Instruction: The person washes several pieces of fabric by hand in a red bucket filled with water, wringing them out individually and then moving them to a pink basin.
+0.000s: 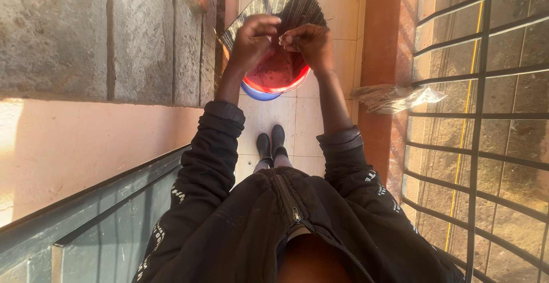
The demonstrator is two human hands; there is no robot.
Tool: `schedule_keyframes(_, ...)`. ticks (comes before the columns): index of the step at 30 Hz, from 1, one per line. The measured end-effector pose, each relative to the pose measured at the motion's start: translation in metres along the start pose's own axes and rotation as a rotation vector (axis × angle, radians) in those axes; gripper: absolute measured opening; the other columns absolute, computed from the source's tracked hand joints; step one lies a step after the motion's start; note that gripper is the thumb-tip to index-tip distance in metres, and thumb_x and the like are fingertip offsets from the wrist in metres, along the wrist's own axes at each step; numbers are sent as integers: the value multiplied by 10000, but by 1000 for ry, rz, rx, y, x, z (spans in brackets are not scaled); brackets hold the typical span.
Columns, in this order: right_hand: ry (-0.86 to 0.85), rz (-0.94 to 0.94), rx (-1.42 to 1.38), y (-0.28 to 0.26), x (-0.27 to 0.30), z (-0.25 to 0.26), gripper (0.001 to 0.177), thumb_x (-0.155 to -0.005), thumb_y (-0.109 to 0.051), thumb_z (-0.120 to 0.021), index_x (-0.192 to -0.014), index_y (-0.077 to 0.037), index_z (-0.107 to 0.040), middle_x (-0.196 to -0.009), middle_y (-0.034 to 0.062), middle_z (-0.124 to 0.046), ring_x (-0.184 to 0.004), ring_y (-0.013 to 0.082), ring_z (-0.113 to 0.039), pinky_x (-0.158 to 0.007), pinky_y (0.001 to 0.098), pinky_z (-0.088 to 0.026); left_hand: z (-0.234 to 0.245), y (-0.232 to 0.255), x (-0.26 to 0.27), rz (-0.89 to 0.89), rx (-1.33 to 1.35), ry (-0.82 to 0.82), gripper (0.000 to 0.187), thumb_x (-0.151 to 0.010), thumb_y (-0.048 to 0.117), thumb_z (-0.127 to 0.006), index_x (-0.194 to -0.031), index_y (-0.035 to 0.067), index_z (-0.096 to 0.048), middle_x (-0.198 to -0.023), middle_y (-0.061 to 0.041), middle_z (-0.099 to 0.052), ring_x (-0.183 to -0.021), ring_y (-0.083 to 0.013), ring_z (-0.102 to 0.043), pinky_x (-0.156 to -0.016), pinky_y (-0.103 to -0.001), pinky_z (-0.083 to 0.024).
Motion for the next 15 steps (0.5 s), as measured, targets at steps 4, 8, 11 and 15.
schedule_keyframes(4,-50,69,-63,-10,3,2,82,-981,109,-643,-991,66,-713,-940,165,-770,-878,232,-794,-770,355,-665,-1,-5,-5,125,129,122,524,-949,378,-683,-1385,116,-558,-1356,-106,-602,-1202,-165,-636,-893,-317,-582)
schedule_keyframes(8,-44,48,-111,-3,-2,-5,95,-978,112,-633,-998,67,-714,-937,173,-763,-855,245,-794,-755,349,-694,-6,4,16,389,205,-115,555,-947,555,-615,-1293,122,-642,-1168,-52,-739,-995,-109,-740,-828,-287,-607)
schedule_keyframes(11,-55,147,-147,0,-8,-15,89,-970,131,-660,-1005,58,-696,-977,184,-770,-910,245,-793,-793,359,-693,5,4,31,305,170,-167,444,-975,447,-700,-1151,41,-735,-986,-32,-766,-790,-101,-693,-743,-284,-593)
schedule_keyframes(15,6,148,-174,-3,-9,-23,80,-978,132,-671,-991,56,-691,-954,186,-768,-875,240,-783,-780,363,-682,34,-15,47,238,344,136,305,-985,330,-745,-1035,30,-770,-837,-25,-716,-698,-91,-653,-657,-266,-564)
Point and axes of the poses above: each hand's wrist, its own x-axis away from the middle knuckle, its own z-axis out of the back of the hand, y = z × x, the point moved 2 cm from there along -x, towards the middle knuckle
